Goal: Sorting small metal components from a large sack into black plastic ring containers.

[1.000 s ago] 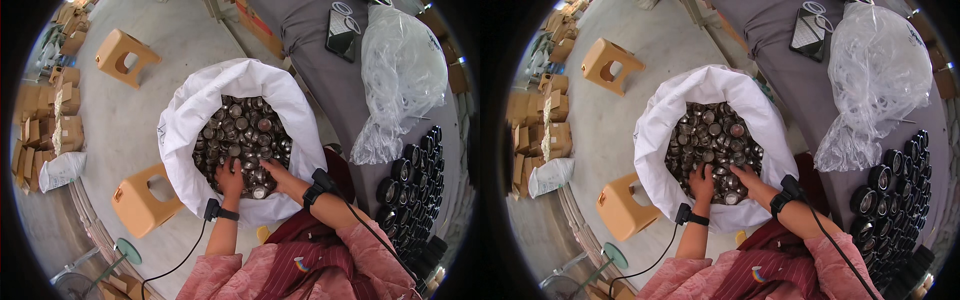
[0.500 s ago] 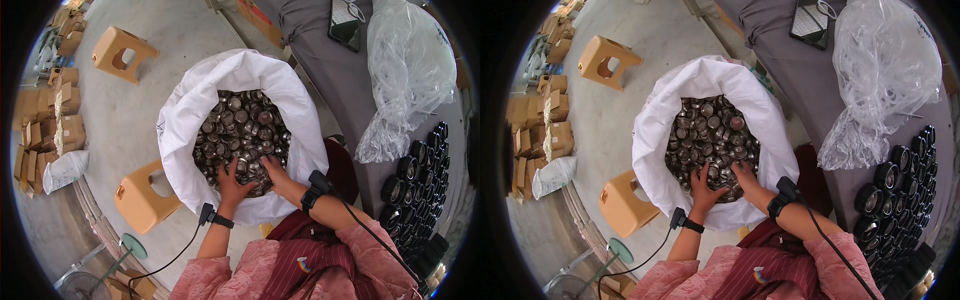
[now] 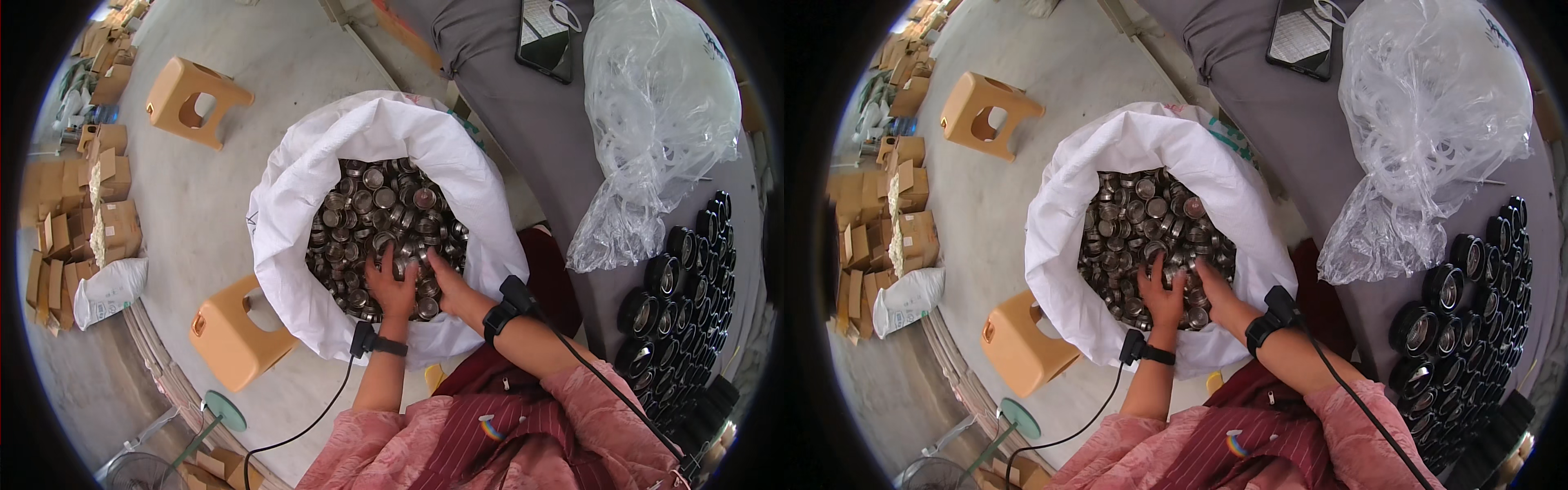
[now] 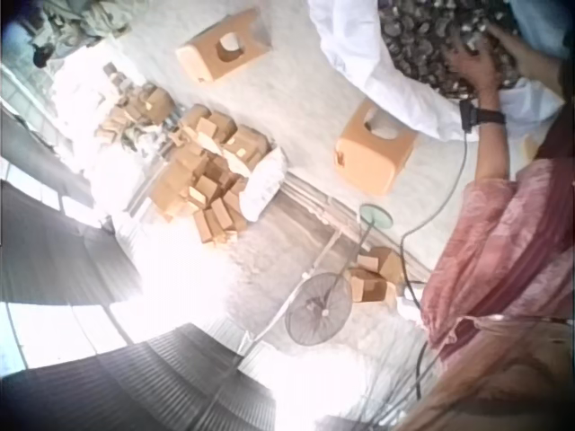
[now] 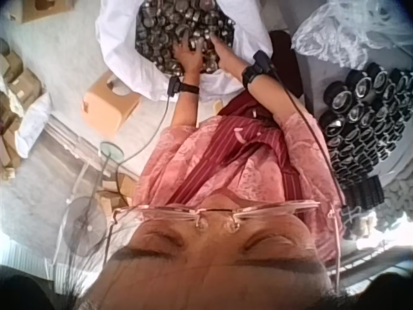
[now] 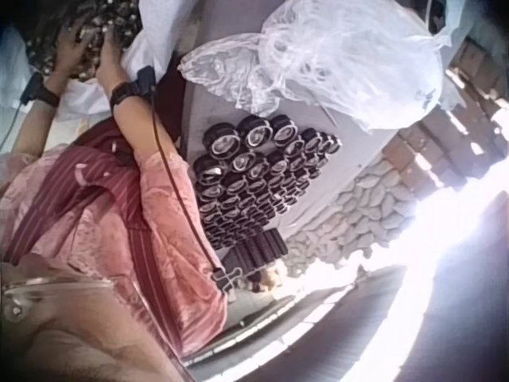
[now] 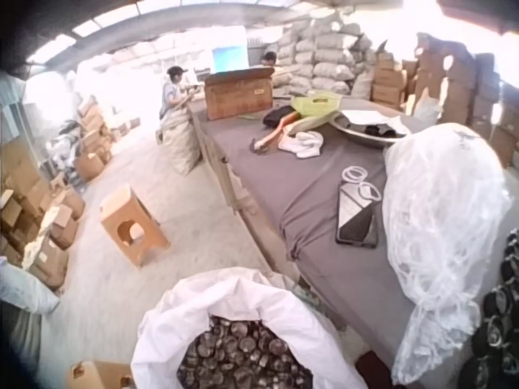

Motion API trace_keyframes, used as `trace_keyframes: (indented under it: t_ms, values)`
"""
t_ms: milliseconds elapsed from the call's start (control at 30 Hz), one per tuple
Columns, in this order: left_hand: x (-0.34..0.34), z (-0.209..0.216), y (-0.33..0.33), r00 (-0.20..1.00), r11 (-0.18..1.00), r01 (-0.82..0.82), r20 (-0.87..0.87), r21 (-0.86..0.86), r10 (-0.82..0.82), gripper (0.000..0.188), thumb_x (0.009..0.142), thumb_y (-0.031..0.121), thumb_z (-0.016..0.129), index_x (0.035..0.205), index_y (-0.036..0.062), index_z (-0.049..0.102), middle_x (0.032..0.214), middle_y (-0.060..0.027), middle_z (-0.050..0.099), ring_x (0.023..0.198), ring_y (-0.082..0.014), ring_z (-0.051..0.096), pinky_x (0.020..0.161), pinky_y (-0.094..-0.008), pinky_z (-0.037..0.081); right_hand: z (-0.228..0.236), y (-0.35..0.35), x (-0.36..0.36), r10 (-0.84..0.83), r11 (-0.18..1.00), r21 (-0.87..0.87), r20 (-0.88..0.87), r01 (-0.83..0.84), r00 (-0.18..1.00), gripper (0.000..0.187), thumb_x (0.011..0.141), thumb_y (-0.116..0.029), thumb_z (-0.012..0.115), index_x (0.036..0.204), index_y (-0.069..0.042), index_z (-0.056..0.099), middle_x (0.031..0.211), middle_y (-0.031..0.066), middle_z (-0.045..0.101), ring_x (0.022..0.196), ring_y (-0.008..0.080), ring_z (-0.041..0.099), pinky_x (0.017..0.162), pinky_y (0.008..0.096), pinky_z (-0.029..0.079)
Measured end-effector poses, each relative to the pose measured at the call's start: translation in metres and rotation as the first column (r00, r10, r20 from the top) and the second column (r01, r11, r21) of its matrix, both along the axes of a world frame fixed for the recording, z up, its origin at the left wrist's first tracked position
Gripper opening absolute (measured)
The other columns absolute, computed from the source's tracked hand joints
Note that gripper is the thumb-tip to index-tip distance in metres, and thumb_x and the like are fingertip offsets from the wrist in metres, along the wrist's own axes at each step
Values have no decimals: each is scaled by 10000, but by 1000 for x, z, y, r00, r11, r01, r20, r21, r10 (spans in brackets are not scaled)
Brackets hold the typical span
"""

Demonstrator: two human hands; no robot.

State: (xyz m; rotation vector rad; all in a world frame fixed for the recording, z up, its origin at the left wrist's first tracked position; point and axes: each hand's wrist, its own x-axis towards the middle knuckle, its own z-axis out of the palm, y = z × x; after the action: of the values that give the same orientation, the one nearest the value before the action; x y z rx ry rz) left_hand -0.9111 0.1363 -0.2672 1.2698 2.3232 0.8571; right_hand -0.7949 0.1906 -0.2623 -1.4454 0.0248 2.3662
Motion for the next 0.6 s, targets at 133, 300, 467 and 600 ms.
trace_keyframes:
  t_ms: [133,300,467,600]
  values:
    - [-13,-17,7,984,992,-88,163,90,73,614,879,405,657,1443,209,512,1369,-260,482,1281,-455,403,1068,-526,340,6,6,-9,-25,998,-67,-125,17,992,602,971,-572,536,1384,-135,509,1302,68,593,1192,194,556,964,393,471]
    - [-2,-7,20,998,997,-32,44,-75,35,467,937,399,580,1378,246,584,1324,-205,546,1237,-444,425,1042,-532,362,-16,21,-8,50,994,-94,-42,-53,998,730,912,-646,571,1421,-131,484,1364,84,554,1239,220,532,994,429,450]
    - [20,1,13,1000,999,25,13,-19,-25,369,914,383,606,1234,220,690,1294,-197,559,1196,-437,450,1002,-534,404,-12,25,-5,65,994,-86,32,-62,997,540,889,-559,665,1203,-121,649,1153,64,666,1028,209,634,881,370,513]
    - [26,2,23,1000,1000,17,7,3,-17,366,878,336,645,1208,188,700,1273,-219,569,1213,-423,470,1010,-525,401,-11,27,-5,-61,990,-134,-98,47,993,445,900,-508,671,1111,-116,675,962,76,703,849,220,686,742,393,570]
